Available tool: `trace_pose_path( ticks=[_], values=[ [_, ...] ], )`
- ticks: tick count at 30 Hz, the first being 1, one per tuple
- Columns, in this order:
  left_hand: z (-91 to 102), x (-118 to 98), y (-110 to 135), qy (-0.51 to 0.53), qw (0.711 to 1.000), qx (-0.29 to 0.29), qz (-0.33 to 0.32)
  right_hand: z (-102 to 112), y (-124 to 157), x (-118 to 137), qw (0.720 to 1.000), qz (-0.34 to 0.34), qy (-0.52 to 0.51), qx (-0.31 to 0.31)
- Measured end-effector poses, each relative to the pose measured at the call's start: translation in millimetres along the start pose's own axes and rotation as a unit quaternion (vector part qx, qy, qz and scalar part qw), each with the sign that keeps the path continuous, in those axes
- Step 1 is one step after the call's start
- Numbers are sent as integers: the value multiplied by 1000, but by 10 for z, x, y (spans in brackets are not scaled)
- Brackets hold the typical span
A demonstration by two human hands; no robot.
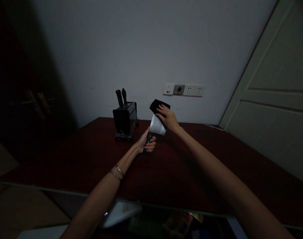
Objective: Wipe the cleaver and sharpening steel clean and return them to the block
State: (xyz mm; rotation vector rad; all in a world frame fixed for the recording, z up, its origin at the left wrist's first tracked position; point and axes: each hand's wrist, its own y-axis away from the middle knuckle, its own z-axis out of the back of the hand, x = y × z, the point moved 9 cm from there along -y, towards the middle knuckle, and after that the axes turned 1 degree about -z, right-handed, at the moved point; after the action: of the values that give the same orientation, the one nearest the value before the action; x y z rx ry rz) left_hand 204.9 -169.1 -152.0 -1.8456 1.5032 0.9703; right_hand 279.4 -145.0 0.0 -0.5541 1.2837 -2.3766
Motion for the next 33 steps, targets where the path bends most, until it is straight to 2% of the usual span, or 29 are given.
trace_pose_path(
  ticks=[4,7,10,14,16,19,24,26,29,33],
  values=[
    [21,-39,-1,13,1000,4,-19,-184,342,377,995,61,-18,71],
    [22,-40,-10,19,1000,3,-25,-213,458,485,993,81,-16,83],
    [-20,0,-29,18,1000,10,-18,-148,317,331,996,71,-5,62],
    [-78,82,-54,20,1000,8,-3,36,-34,-101,1000,5,3,-2],
    [-101,104,-62,26,1000,10,-1,83,-127,-226,1000,-17,1,-18],
    [-111,89,-63,35,999,14,-13,38,-66,-147,1000,-13,-1,-11],
    [-26,-28,-38,45,997,-13,-64,-199,379,378,997,55,-15,57],
    [1,-55,-30,41,996,-23,-75,-230,486,484,995,69,-19,68],
    [-15,-40,-33,35,997,-17,-68,-198,432,426,996,68,-13,63],
    [-79,46,-58,37,998,-4,-48,-86,92,105,999,34,8,31]
  ],
)
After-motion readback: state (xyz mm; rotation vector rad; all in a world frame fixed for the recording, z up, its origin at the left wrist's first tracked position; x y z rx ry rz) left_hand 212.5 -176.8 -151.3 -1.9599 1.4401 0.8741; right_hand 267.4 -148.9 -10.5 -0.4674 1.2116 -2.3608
